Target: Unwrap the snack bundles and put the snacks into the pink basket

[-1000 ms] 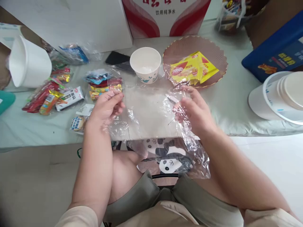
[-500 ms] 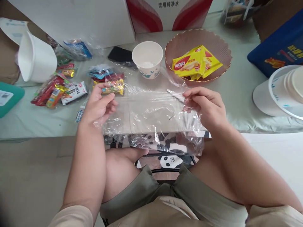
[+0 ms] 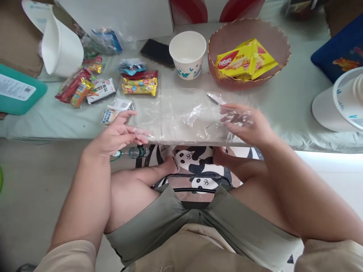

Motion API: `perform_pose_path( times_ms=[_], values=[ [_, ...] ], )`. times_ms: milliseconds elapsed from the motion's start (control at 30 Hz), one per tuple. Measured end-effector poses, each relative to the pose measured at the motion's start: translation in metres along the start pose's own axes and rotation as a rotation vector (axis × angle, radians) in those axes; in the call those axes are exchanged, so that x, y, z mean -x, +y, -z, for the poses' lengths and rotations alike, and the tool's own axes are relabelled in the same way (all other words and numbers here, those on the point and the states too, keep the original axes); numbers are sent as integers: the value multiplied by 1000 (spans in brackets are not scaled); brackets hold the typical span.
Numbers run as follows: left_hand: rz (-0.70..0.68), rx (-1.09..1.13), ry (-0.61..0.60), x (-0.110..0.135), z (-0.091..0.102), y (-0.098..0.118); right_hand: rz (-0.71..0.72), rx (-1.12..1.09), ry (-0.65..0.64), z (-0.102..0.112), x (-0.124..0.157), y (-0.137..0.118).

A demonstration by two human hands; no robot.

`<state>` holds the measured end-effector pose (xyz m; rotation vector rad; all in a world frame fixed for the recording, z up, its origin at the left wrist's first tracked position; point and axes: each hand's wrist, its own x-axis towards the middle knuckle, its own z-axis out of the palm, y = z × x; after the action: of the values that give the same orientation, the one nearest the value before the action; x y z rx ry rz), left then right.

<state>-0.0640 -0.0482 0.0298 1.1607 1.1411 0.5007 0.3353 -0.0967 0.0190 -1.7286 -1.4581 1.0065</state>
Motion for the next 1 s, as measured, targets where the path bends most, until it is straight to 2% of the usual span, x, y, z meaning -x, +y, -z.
perform_pose_path(
  times_ms=[100,200,300,467,600,700,767,900,1000],
  values=[
    [-53,-143,8,-4,-11,-9,96,69,-54,-2,2,2],
    [-83,-293,117,-13,-19,-14,249,164,45,-5,2,1],
    [-226,-399,239,-18,-23,-13,381,254,115,-6,3,-1],
    [-416,-418,403,-20,-26,-10,626,432,189,-8,0,6],
    [-484,-373,473,-24,-27,-14,728,489,137,-15,0,7],
    [-490,-353,511,-26,-30,-15,665,348,36,-20,5,-3],
    [-469,-310,529,-27,-33,-15,526,167,10,-24,11,-11],
    [-310,-109,546,-30,-37,-10,62,-153,140,-30,15,-20],
    [-179,5,587,-34,-37,-5,-118,-298,222,-32,9,-22]
  ],
)
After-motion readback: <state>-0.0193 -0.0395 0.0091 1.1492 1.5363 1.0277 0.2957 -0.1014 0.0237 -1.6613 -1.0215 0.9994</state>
